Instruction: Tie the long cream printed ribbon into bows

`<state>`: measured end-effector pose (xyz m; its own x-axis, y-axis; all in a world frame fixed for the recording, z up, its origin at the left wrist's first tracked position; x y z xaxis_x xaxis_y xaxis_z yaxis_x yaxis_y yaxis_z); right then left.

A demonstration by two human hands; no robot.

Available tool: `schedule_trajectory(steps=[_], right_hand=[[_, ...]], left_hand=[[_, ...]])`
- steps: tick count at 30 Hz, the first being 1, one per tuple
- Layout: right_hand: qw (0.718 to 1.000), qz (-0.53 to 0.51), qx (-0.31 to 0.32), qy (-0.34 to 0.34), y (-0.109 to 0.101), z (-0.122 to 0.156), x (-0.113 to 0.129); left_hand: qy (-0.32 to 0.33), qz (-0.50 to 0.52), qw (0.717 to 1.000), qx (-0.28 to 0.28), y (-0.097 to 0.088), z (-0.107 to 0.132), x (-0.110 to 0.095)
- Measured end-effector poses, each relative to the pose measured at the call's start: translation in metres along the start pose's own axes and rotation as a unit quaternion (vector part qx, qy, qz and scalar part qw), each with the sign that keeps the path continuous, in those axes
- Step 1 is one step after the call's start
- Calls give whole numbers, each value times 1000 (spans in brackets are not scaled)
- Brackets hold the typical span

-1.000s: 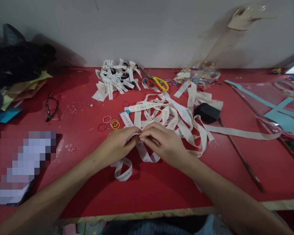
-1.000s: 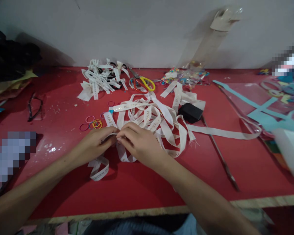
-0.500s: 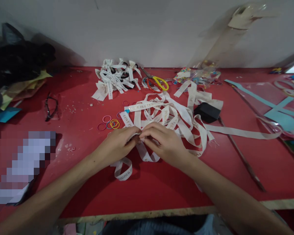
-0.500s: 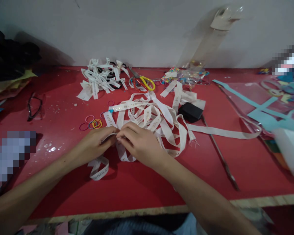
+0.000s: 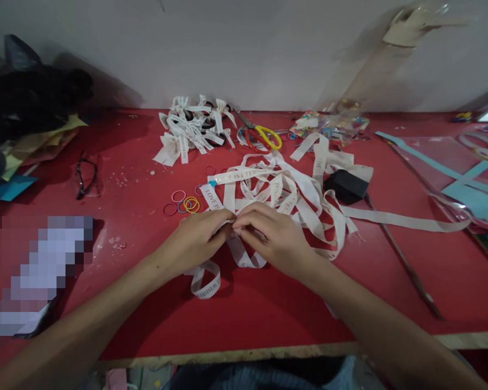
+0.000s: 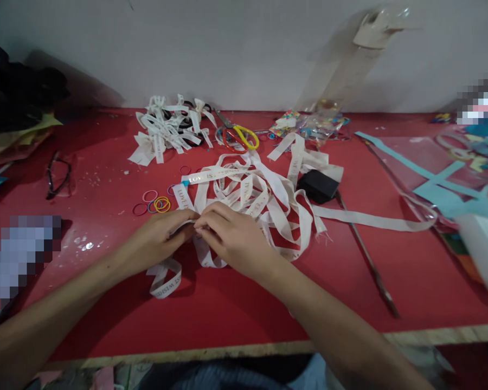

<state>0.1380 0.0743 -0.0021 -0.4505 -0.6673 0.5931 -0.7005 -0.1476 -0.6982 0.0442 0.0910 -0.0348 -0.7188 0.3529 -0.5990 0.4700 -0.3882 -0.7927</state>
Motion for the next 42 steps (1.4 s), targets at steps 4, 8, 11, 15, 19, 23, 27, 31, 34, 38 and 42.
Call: schedule_trajectory(steps=[4, 8, 11, 15, 19, 23, 27, 31, 34, 38, 42], right_hand=[[1000, 7, 1, -3, 1, 1, 0], [1000, 9, 12, -6, 3, 1, 1], [1000, 12, 16, -8, 4, 1, 0], [1000, 16, 23, -8, 4, 1, 0], [999, 22, 24, -8, 4, 1, 1], [999, 22, 28, -8, 5, 1, 1], [999, 21, 28, -13, 4, 1, 3], [999, 23, 30, -13, 4, 1, 3], [999, 24, 33, -13, 4, 1, 3], [999, 28, 33, -13, 5, 1, 3], [999, 31, 34, -14, 5, 1, 4]], left_hand=[[5, -12, 1000, 1, 0, 1, -1], [17, -34, 999, 0, 1, 2, -4], [22, -45, 999, -1, 1, 3, -4], [22, -51, 998, 0, 2, 3, -3], [21, -55, 998, 3, 2, 3, -4], [25, -56, 998, 2, 1, 2, -6], [29, -60, 998, 5, 2, 2, -6], [36, -67, 997, 4, 2, 3, -8], [41, -78, 996, 3, 2, 3, -9], [43, -90, 995, 1, 2, 4, -9], [47, -95, 994, -2, 2, 4, -11]])
Point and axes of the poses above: each hand's wrist, its own z-axis away from the middle knuckle, its own y-axis out of the palm, x = y × z, the point moved 9 cm from there along -z, towards the middle knuckle, and after that the axes turned 3 degrees about -y, right-handed, at the moved point
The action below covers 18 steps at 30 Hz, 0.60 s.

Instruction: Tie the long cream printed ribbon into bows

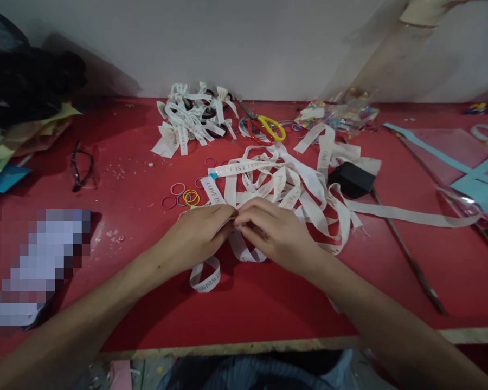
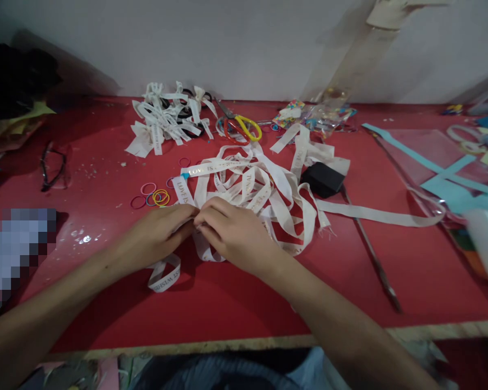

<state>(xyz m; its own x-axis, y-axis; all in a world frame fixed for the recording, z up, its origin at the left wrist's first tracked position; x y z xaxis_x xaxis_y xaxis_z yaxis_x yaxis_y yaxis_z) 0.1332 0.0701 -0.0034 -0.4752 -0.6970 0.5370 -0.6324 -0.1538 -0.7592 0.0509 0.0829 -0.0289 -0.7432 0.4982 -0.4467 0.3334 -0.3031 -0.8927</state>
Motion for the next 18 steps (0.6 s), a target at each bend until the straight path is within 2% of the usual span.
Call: schedule_trajectory(steps=[18], right_hand=[[1000, 7, 5, -5, 1, 1, 1]], left_hand=[[-6, -18, 1000, 6, -1, 1, -2]])
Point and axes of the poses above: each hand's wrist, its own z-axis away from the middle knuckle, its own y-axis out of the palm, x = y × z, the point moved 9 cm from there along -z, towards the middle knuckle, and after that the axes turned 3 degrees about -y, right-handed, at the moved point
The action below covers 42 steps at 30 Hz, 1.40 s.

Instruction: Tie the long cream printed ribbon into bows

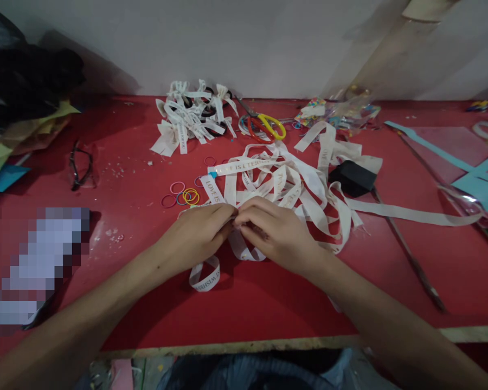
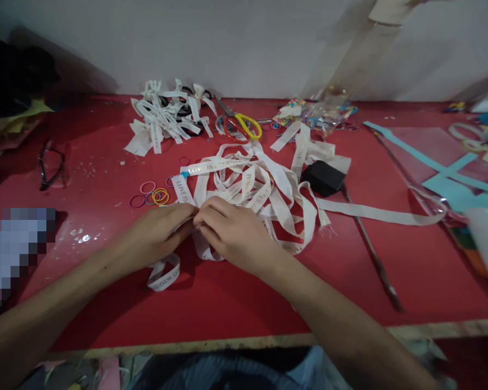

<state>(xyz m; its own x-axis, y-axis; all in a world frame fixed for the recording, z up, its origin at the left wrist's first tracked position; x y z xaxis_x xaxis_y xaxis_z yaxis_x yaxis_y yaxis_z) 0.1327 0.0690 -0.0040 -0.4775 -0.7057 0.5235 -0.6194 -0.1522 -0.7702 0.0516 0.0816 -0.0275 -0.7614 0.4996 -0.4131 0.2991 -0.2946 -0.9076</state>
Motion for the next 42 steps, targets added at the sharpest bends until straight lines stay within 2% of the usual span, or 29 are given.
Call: schedule_trajectory(steps=[19, 42], right_hand=[[998, 30, 46, 5, 7, 1, 1], [996, 54, 67, 9, 9, 0, 1]], left_hand=[[22, -84, 996, 15, 0, 2, -5], [37, -78, 996, 13, -1, 4, -8]])
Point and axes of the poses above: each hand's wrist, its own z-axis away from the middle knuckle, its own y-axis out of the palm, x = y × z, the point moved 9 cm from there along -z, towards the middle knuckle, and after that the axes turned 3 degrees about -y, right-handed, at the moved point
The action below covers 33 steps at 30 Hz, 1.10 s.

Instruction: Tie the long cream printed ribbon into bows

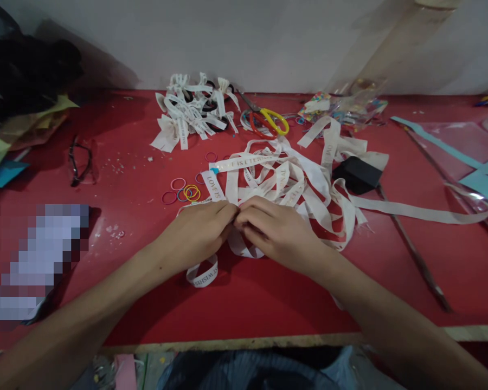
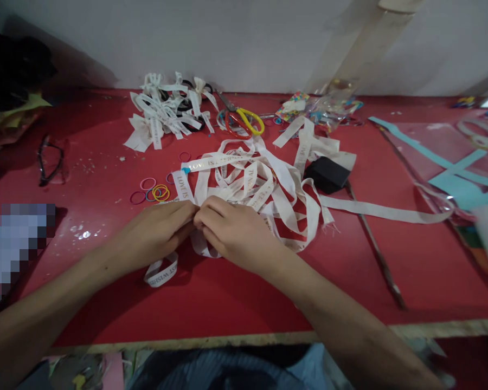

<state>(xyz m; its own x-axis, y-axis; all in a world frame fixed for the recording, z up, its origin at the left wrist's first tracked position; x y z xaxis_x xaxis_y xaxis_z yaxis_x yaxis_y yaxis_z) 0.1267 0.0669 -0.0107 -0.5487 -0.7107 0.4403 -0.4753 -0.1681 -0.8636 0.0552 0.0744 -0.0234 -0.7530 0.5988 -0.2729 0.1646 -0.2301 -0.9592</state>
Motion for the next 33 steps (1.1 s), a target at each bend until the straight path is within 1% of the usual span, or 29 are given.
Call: schedule_trajectory(steps=[6, 15, 25, 33], right_hand=[[1000, 4, 3, 2, 0, 0, 0], [999, 27, 19, 5, 2, 1, 0], [998, 61, 33, -3, 4, 0, 3], [996, 77, 36, -5, 5, 1, 3]], left_hand=[[-5, -7, 1000, 6, 1, -1, 1], [4, -20, 1000, -5, 2, 0, 0], [-7, -47, 999, 26, 4, -1, -2], [6, -48, 999, 17, 3, -1, -3]])
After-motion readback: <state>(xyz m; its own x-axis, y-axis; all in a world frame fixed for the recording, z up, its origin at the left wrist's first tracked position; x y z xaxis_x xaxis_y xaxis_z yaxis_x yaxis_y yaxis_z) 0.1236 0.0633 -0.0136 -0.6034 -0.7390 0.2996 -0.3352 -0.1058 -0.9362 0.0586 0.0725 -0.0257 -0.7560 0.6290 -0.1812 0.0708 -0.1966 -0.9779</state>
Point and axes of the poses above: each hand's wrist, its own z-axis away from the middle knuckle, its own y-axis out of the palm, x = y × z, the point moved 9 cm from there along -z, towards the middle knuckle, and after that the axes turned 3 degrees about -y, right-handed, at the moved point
